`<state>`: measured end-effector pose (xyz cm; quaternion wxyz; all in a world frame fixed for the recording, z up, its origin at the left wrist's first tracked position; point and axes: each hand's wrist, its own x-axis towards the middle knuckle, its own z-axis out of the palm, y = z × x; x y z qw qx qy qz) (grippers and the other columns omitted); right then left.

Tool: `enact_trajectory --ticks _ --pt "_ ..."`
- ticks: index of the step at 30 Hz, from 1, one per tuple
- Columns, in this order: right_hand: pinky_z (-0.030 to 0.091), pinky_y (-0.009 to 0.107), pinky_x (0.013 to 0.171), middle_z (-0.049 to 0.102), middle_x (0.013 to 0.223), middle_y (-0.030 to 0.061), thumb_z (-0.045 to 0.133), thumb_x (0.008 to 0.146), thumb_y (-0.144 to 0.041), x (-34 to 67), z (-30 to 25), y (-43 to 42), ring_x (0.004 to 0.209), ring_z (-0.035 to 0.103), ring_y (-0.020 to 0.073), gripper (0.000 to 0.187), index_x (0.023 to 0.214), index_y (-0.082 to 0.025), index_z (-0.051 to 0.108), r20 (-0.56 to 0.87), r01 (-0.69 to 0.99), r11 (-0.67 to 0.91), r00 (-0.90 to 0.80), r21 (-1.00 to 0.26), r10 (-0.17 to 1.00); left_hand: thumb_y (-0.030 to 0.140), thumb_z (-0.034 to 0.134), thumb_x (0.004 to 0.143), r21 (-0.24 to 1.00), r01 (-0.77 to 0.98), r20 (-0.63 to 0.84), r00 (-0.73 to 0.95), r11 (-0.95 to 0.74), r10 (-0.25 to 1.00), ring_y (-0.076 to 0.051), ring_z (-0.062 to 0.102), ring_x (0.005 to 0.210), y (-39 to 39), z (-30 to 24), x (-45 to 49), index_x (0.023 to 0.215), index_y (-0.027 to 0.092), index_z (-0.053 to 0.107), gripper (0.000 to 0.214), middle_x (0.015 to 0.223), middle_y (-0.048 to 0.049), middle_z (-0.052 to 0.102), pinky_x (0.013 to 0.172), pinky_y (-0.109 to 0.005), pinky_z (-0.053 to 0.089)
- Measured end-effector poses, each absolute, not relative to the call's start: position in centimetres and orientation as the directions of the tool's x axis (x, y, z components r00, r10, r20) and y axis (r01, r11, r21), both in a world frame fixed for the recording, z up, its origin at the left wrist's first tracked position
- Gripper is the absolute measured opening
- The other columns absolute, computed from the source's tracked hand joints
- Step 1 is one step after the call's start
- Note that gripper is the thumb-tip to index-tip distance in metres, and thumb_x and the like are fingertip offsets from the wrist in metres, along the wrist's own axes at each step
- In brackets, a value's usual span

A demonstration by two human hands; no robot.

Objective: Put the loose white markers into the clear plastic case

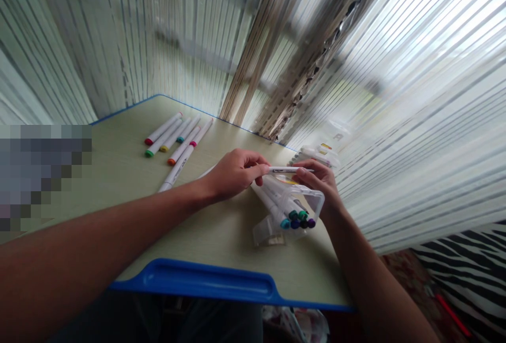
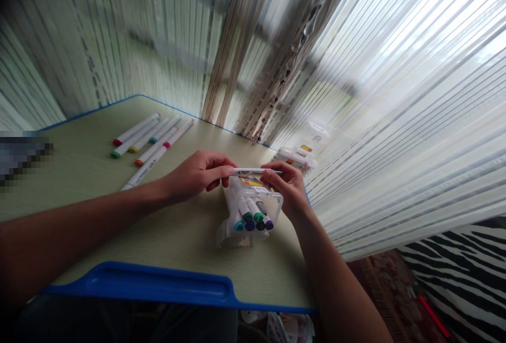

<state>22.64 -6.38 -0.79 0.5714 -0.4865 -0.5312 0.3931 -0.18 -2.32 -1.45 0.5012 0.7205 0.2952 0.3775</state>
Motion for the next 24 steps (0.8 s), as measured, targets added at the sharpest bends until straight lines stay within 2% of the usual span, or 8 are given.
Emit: enact_trajectory --ticks 10,17,24 --pt "0.05 0.021 0.047 0.072 0.069 0.0008 0.09 0.064 -0.04 22.61 -0.69 -6.53 0.053 0.062 0.0114 0.027 0.079 -0.023 0.076 0.242 0.093 0.231 0.132 -0.969 0.961 0.033 0.059 0.087 0.939 0.061 0.253 0.539 -0.337 0.803 -0.009 0.049 0.049 -2.64 -1.23 -0.21 0.091 0.01 0.077 0.03 0.065 -0.0032 0.066 0.046 -0.021 0.035" --pt "0.049 0.021 0.045 0.069 0.062 0.0001 0.092 0.059 -0.042 22.17 -0.1 -6.77 0.05 0.061 0.0111 0.03 0.074 -0.022 0.076 0.229 0.099 0.216 0.141 -0.971 0.963 0.033 0.059 0.087 0.936 0.068 0.257 0.536 -0.345 0.804 -0.009 0.049 0.048 -2.7 -1.12 -0.21 0.092 0.01 0.077 0.03 0.065 -0.0039 0.067 0.046 -0.021 0.034" --pt "0.05 0.022 0.047 0.068 0.063 -0.0004 0.091 0.061 -0.043 22.18 0.11 -6.83 0.05 0.059 0.0106 0.03 0.074 -0.022 0.075 0.239 0.116 0.226 0.105 -0.967 0.965 0.032 0.059 0.086 0.937 0.069 0.254 0.541 -0.344 0.802 -0.009 0.049 0.049 -2.77 -1.08 -0.22 0.092 0.01 0.077 0.029 0.065 -0.0036 0.067 0.047 -0.021 0.035"
